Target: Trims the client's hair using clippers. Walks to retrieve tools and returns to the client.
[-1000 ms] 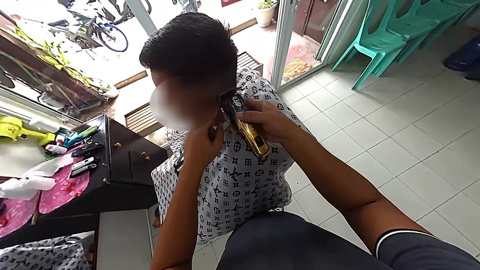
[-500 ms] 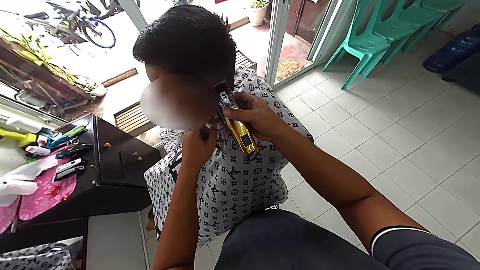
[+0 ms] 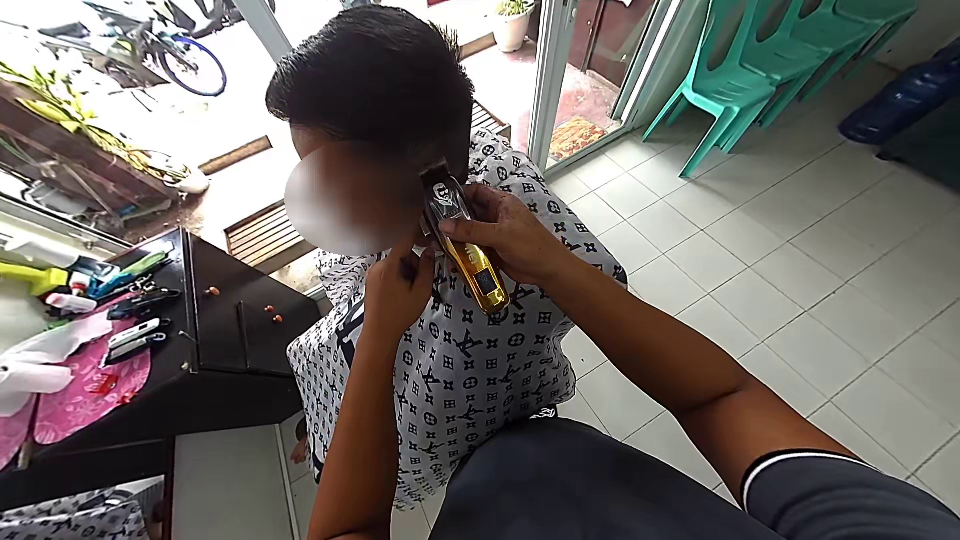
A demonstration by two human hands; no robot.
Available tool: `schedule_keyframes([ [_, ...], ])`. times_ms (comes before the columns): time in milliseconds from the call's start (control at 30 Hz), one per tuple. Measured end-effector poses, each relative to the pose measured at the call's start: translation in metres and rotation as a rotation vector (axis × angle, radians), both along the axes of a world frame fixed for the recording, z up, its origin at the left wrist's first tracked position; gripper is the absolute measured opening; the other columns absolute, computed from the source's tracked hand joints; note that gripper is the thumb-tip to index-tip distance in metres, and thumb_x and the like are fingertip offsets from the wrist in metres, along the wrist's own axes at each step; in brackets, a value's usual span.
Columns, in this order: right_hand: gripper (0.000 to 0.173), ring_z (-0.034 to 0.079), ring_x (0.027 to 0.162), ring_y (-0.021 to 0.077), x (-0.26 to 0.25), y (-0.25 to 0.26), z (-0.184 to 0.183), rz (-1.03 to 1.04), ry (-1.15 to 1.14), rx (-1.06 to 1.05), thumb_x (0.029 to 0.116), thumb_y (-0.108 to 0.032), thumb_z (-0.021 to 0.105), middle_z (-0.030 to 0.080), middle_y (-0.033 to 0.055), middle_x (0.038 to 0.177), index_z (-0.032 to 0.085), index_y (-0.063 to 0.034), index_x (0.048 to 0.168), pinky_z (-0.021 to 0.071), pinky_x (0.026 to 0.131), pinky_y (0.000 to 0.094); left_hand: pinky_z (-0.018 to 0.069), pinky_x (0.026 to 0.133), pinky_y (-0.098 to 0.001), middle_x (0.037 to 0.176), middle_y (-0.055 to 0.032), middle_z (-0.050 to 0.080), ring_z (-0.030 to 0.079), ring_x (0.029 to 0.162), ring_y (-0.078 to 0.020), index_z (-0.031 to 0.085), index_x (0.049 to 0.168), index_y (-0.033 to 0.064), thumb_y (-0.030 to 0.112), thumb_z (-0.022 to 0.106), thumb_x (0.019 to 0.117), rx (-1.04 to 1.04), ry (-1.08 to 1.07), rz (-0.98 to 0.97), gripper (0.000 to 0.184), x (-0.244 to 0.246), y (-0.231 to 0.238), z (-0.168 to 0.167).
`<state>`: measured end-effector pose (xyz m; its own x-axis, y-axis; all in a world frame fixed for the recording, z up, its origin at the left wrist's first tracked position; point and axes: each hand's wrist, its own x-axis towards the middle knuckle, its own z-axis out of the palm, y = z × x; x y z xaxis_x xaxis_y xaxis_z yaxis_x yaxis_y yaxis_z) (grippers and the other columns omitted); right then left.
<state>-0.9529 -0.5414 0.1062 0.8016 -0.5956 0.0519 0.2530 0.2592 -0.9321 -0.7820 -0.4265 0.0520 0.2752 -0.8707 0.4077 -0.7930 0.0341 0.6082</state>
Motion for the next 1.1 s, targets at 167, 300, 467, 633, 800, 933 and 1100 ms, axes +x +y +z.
schedule_keyframes([
  [167, 0.05, 0.071, 0.09, 0.0245, 0.004, 0.005, 0.0, -0.035, 0.021, -0.002, 0.0936, -0.009, 0.07, 0.066, 0.0163, 0.111, 0.047, 0.002, 0.136, 0.0633, 0.078, 0.0399, 0.0398, 0.048, -0.0285, 0.06, 0.0015, 0.049, 0.045, 0.049, -0.0096, 0.056, 0.142, 0.0058, 0.025, 0.053, 0.1032, 0.01, -0.006, 0.006, 0.044, 0.0, 0.0, 0.003],
  [300, 0.045, 0.071, 0.091, 0.0245, 0.006, 0.011, 0.001, -0.026, 0.017, 0.077, 0.0948, -0.009, 0.069, 0.067, 0.0161, 0.109, 0.048, 0.0015, 0.134, 0.0629, 0.079, 0.0404, 0.041, 0.049, -0.0309, 0.06, 0.0019, 0.05, 0.046, 0.049, -0.0102, 0.059, 0.137, 0.0064, 0.027, 0.052, 0.1031, 0.014, -0.027, 0.003, 0.04, 0.001, 0.001, 0.002],
  [467, 0.047, 0.072, 0.092, 0.0263, 0.009, 0.013, 0.002, -0.026, -0.039, 0.106, 0.0953, -0.008, 0.067, 0.066, 0.0172, 0.111, 0.046, 0.0007, 0.136, 0.0633, 0.079, 0.0418, 0.0447, 0.052, -0.0316, 0.064, -0.0004, 0.055, 0.051, 0.053, -0.0109, 0.061, 0.133, 0.0044, 0.021, 0.053, 0.1015, 0.019, -0.014, -0.002, 0.037, 0.002, 0.002, 0.001],
  [633, 0.046, 0.072, 0.089, 0.0268, 0.01, 0.016, 0.004, -0.029, -0.057, 0.15, 0.095, -0.01, 0.068, 0.067, 0.0172, 0.109, 0.046, 0.0014, 0.135, 0.0635, 0.078, 0.0423, 0.0461, 0.052, -0.0332, 0.064, -0.0007, 0.057, 0.053, 0.053, -0.0113, 0.06, 0.134, 0.0036, 0.023, 0.052, 0.1004, 0.021, -0.022, -0.01, 0.039, 0.002, 0.002, 0.003],
  [800, 0.036, 0.072, 0.086, 0.0255, 0.006, 0.015, 0.004, 0.026, -0.046, 0.209, 0.0988, -0.011, 0.063, 0.068, 0.016, 0.104, 0.049, 0.0, 0.13, 0.0634, 0.075, 0.0415, 0.0464, 0.053, -0.0318, 0.064, -0.0001, 0.055, 0.053, 0.054, -0.01, 0.062, 0.127, 0.0023, 0.028, 0.051, 0.1018, 0.024, -0.038, -0.007, 0.037, 0.003, 0.002, 0.002],
  [933, 0.032, 0.073, 0.083, 0.0241, 0.003, 0.009, 0.002, 0.072, -0.127, 0.232, 0.0998, -0.014, 0.059, 0.069, 0.0152, 0.099, 0.049, -0.0015, 0.128, 0.0636, 0.073, 0.0389, 0.0441, 0.05, -0.0293, 0.061, 0.0009, 0.053, 0.049, 0.05, -0.0087, 0.059, 0.138, 0.0055, 0.026, 0.052, 0.1023, 0.007, -0.014, -0.034, 0.042, 0.003, 0.003, 0.001],
  [1100, 0.025, 0.073, 0.084, 0.0252, -0.001, 0.005, 0.002, 0.103, -0.072, 0.304, 0.1018, -0.015, 0.056, 0.07, 0.0163, 0.098, 0.053, -0.0013, 0.123, 0.0636, 0.074, 0.0395, 0.0437, 0.05, -0.0296, 0.06, 0.0007, 0.053, 0.049, 0.05, -0.0093, 0.058, 0.139, 0.0047, 0.029, 0.052, 0.1037, 0.006, -0.029, -0.027, 0.043, 0.002, 0.002, 0.002],
])
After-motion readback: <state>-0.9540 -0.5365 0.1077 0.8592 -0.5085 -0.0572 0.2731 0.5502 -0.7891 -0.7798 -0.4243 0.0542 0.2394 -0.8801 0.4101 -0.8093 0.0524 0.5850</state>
